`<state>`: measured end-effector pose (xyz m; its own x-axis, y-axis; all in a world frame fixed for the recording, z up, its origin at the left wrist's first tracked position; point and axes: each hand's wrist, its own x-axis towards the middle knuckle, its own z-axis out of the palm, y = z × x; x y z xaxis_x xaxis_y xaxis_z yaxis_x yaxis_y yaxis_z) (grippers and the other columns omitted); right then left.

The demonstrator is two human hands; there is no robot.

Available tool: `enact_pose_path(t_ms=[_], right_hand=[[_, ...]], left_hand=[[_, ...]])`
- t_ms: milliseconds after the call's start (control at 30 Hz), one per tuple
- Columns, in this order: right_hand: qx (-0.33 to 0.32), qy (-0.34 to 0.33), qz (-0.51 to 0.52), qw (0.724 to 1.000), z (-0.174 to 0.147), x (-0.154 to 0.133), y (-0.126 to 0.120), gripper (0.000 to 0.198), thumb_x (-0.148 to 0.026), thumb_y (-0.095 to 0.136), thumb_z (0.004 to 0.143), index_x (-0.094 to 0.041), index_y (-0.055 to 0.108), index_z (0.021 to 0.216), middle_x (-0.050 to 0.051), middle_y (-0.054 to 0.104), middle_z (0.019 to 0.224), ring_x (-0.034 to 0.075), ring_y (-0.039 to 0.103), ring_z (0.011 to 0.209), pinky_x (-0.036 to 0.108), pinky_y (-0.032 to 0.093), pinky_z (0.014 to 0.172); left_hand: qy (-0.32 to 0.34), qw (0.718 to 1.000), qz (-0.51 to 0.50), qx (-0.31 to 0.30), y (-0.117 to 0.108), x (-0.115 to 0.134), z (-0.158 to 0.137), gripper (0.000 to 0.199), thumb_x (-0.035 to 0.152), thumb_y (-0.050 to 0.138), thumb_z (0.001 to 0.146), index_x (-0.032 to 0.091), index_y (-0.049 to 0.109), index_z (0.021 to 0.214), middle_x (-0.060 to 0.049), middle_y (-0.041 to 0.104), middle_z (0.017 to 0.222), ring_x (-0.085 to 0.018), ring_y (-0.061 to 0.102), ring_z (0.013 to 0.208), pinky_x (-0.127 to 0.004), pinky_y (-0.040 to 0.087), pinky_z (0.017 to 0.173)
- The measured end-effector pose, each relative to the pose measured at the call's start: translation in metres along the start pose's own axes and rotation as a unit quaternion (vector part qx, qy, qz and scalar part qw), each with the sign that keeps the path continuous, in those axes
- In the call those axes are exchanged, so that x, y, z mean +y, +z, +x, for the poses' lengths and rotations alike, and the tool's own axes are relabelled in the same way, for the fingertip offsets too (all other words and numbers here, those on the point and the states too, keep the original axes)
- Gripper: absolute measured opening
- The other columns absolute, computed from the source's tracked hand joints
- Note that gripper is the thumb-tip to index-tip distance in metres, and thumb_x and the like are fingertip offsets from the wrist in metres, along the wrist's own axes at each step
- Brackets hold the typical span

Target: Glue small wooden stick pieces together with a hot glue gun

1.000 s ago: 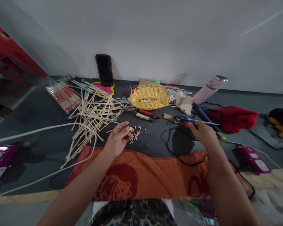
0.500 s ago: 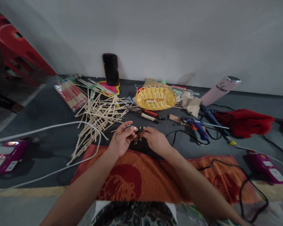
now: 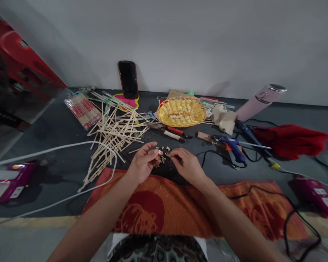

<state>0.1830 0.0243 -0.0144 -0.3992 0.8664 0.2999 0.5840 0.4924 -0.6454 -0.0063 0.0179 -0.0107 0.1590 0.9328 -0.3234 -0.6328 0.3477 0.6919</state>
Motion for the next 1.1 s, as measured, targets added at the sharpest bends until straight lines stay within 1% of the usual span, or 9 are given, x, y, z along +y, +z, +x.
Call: enact_pose_path(t_ms=[100, 233, 500, 867, 1100], right_hand=[[0.049, 0.001, 0.079, 0.996, -0.003, -0.008, -0.005, 0.014, -0.012, 0.052, 0.086, -0.021, 0.060, 0.092, 0.003, 0.065, 0.090, 0.015, 0.062, 0.085, 0.029, 0.050, 0.079], [0.062, -0.031, 0.117, 0.991, -0.005, -0.016, -0.005, 0.013, -0.013, 0.054, 0.087, -0.022, 0.060, 0.093, 0.003, 0.065, 0.090, 0.015, 0.061, 0.088, 0.029, 0.049, 0.081], [0.061, -0.031, 0.129, 0.989, -0.007, -0.019, -0.002, 0.011, -0.014, 0.054, 0.089, -0.022, 0.061, 0.093, 0.004, 0.064, 0.093, 0.016, 0.060, 0.092, 0.032, 0.049, 0.085], [0.084, -0.016, 0.131, 0.988, -0.006, -0.019, 0.000, 0.006, -0.019, 0.058, 0.088, -0.023, 0.061, 0.091, 0.002, 0.064, 0.086, 0.017, 0.061, 0.086, 0.033, 0.050, 0.081], [0.059, -0.028, 0.124, 0.990, -0.006, -0.018, -0.003, 0.008, -0.016, 0.054, 0.089, -0.023, 0.059, 0.091, 0.003, 0.063, 0.087, 0.016, 0.060, 0.085, 0.031, 0.049, 0.079]], left_hand=[[-0.019, 1.000, 0.016, -0.008, 0.003, -0.002, -0.002, 0.045, 0.019, 0.076, 0.069, 0.017, 0.055, 0.109, 0.000, 0.066, 0.075, -0.006, 0.057, 0.057, -0.019, 0.050, 0.060], [-0.036, 0.999, 0.031, -0.023, 0.006, -0.006, -0.006, 0.045, 0.021, 0.076, 0.068, 0.018, 0.056, 0.108, 0.000, 0.066, 0.075, -0.007, 0.058, 0.059, -0.020, 0.052, 0.062], [-0.039, 0.998, 0.041, -0.030, 0.005, -0.011, -0.006, 0.045, 0.021, 0.077, 0.068, 0.018, 0.056, 0.108, 0.002, 0.064, 0.072, -0.007, 0.058, 0.060, -0.020, 0.052, 0.061], [-0.037, 0.998, 0.040, -0.029, 0.006, -0.011, -0.007, 0.047, 0.023, 0.079, 0.066, 0.018, 0.057, 0.107, 0.000, 0.066, 0.076, -0.009, 0.060, 0.063, -0.021, 0.051, 0.062], [-0.029, 0.998, 0.053, -0.032, 0.006, -0.011, -0.007, 0.045, 0.021, 0.077, 0.068, 0.018, 0.056, 0.108, 0.000, 0.066, 0.076, -0.009, 0.060, 0.064, -0.020, 0.051, 0.062]])
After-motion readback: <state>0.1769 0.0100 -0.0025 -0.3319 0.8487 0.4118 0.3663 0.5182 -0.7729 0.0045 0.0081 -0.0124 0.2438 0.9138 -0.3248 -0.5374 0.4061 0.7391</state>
